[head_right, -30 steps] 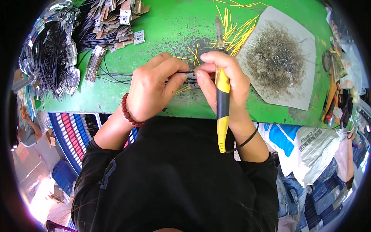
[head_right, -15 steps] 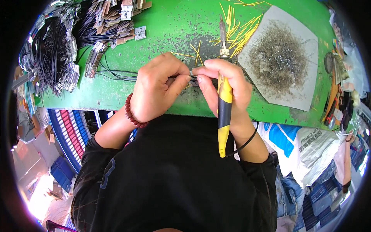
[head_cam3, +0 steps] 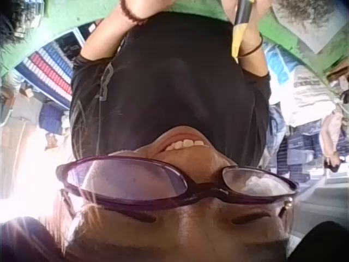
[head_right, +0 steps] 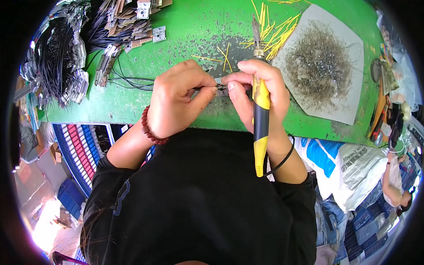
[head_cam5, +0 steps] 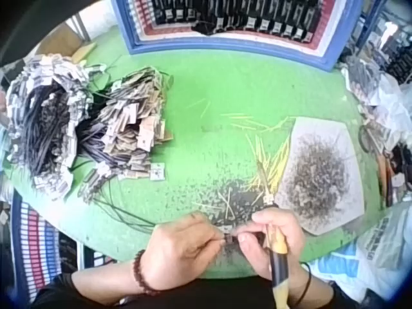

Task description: The person solders wires to circuit boards using a soldering iron, stacks toy car shells onto an overhead shelf, and solders components into a toy car shell.

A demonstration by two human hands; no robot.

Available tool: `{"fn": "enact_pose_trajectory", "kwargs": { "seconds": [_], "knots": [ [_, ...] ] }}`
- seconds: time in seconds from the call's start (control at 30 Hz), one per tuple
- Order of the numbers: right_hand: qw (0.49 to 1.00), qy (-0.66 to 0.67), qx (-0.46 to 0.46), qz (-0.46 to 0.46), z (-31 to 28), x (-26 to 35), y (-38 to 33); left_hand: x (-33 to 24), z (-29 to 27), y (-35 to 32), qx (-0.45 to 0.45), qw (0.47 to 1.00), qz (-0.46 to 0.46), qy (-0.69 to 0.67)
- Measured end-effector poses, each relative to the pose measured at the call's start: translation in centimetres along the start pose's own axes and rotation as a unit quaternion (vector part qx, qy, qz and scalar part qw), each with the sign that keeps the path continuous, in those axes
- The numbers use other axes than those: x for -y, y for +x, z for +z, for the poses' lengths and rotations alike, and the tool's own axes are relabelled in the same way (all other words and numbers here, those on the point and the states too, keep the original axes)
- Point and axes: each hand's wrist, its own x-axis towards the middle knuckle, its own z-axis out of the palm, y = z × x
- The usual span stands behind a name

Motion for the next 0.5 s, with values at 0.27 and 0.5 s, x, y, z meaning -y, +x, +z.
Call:
{"fn": "enact_pose_trajectory", "kwargs": {
  "seconds": [0.27,0.5],
  "knots": [
    [0.999,0.013,0.038,0.021,-0.24,-0.06,0.86,-0.04,0.08,-0.23,-0.014,1.0,-0.003,0.017],
    [0.995,0.048,0.078,0.024,-0.3,-0.46,0.87,-0.01,-0.2,-0.54,-0.008,0.998,-0.029,-0.06]
  ]
}}
